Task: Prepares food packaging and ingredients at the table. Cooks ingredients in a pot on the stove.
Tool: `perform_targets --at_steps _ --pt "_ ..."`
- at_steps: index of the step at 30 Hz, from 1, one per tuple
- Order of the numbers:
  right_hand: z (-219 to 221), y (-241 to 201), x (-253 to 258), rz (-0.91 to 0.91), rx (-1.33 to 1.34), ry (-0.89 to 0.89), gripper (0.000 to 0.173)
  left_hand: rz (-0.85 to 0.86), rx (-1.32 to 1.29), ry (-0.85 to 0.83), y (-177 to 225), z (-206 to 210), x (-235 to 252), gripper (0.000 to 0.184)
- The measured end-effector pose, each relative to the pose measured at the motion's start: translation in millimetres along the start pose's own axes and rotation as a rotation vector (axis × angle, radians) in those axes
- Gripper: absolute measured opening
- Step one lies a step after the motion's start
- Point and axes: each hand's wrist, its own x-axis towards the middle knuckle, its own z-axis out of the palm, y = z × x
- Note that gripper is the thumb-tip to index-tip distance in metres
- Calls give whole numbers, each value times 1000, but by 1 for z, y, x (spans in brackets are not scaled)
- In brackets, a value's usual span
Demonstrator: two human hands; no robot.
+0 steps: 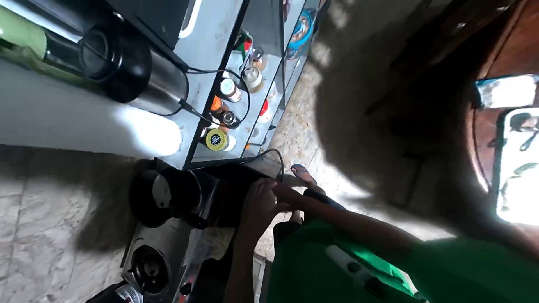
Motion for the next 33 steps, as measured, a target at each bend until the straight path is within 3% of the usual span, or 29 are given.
perform_targets --at_steps 2,5,8,10,11,12,14,17,22,25,28,33 --pt "-19 1 6 33 63 144 50 -9 96 191 5 13 28 59" --pt "-54 1 32 50 175 421 49 -150 -12 484 11 21 75 48" --pt "-100 2 61 167 158 481 83 -279 -66 726 5 10 127 45" --pt "-124 16 99 246 38 543 95 -295 37 825 -8 -5 156 50" --pt "-126 40 125 199 -39 637 99 -295 127 871 -15 -11 168 51" --pt "-117 79 161 30 -103 867 102 -307 221 911 -24 -17 179 53" --pt "-124 108 204 -84 -112 967 107 -387 390 968 -33 -29 195 57" --pt "-139 108 230 -71 -107 908 107 -485 458 921 -34 -50 204 58" --pt "-136 117 250 -70 -82 884 110 -534 181 919 -45 -60 211 57" --pt "-134 124 250 -179 -35 917 105 -545 296 782 -38 -66 209 49" --pt "-132 134 246 -166 51 928 104 -558 375 671 -34 -74 210 40" --pt "-127 137 240 -152 101 868 85 -601 326 604 -34 -79 210 40"
